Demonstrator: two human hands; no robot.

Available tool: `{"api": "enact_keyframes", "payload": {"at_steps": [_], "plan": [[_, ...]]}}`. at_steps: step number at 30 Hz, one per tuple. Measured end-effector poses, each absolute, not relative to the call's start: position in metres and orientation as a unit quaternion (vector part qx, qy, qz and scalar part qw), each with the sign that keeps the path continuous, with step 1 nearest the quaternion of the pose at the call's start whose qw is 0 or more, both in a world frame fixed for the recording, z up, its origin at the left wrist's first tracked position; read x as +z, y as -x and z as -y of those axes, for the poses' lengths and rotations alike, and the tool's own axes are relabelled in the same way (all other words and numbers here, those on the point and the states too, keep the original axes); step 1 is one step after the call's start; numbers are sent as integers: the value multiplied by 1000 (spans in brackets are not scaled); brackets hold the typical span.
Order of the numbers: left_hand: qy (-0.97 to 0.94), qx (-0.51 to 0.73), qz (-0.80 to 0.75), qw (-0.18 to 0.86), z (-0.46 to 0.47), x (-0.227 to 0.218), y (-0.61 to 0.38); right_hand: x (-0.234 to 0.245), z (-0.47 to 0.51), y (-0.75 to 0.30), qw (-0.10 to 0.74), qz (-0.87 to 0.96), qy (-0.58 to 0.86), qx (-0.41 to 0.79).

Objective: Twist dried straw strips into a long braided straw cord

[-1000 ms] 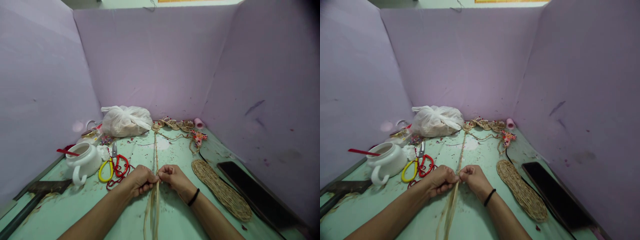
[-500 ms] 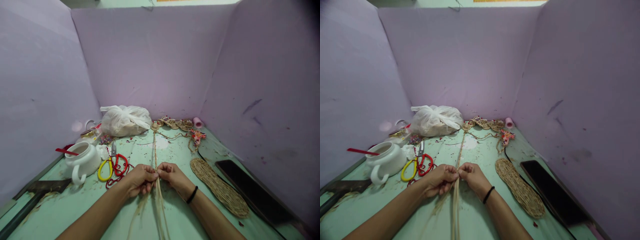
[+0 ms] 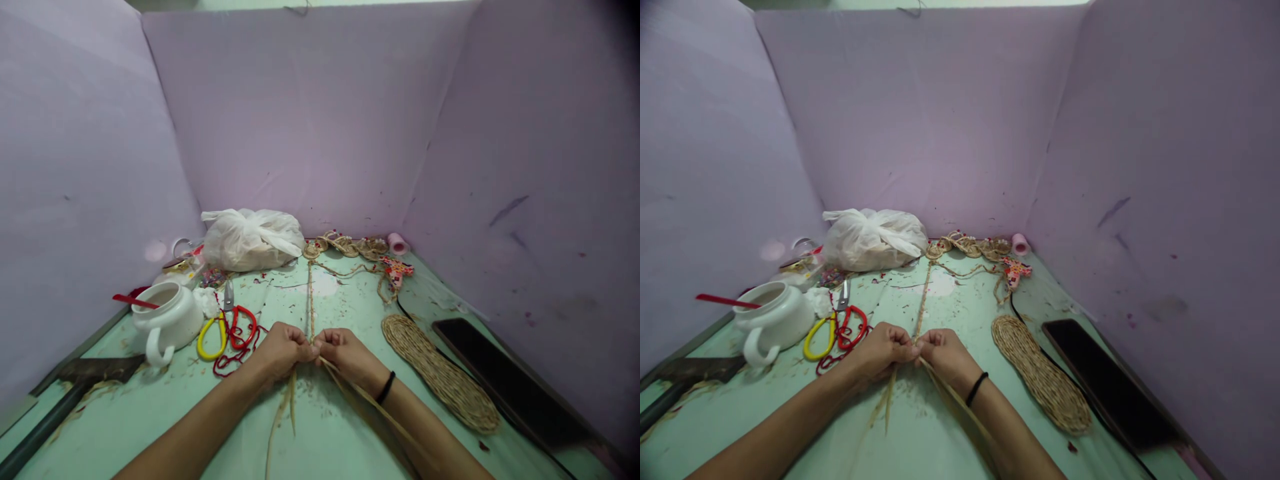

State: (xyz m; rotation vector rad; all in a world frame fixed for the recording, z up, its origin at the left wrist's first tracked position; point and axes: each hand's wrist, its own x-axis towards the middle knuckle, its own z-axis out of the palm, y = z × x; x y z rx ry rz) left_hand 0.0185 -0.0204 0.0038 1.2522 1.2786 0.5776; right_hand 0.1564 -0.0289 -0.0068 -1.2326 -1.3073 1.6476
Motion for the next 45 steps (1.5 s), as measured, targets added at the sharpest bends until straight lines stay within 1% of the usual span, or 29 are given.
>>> {"api": "enact_keyframes", "payload": {"at_steps": [3,8,12,16,18,22,26,32,34,37,39,41,42,44,45], "plan": [[-513,241,-531,629,22,8,-16,-10,27,-156,369,516,486,601],[-503,265,-538,623,23,7,-16,-16,27,-153,377,534,496,572],[-507,267,-562,596,22,5,-19,-17,28,-157,356,601,522,489],[-525,259,-585,561,23,7,-22,-14,29,-162,300,659,563,399],[-517,257,-592,562,24,9,-23,-10,32,-162,284,666,585,367],[-469,267,-600,590,27,13,-24,0,44,-154,286,685,595,306],[-449,280,-583,617,29,14,-23,8,57,-144,303,692,590,287],[-494,279,-570,594,28,13,-18,3,66,-136,323,701,571,281],[-533,265,-563,574,26,11,-14,1,63,-138,317,708,555,302],[-559,253,-556,561,23,9,-10,2,52,-147,317,690,524,386],[-556,243,-550,574,22,9,-8,6,44,-153,368,618,529,451],[-554,236,-536,591,23,10,-8,11,40,-157,421,503,525,543],[-554,238,-530,597,23,10,-8,13,40,-157,427,447,509,599],[-550,248,-519,605,24,11,-9,16,43,-153,392,377,456,704],[-547,250,-514,611,25,10,-9,17,46,-151,370,366,430,738]]}}
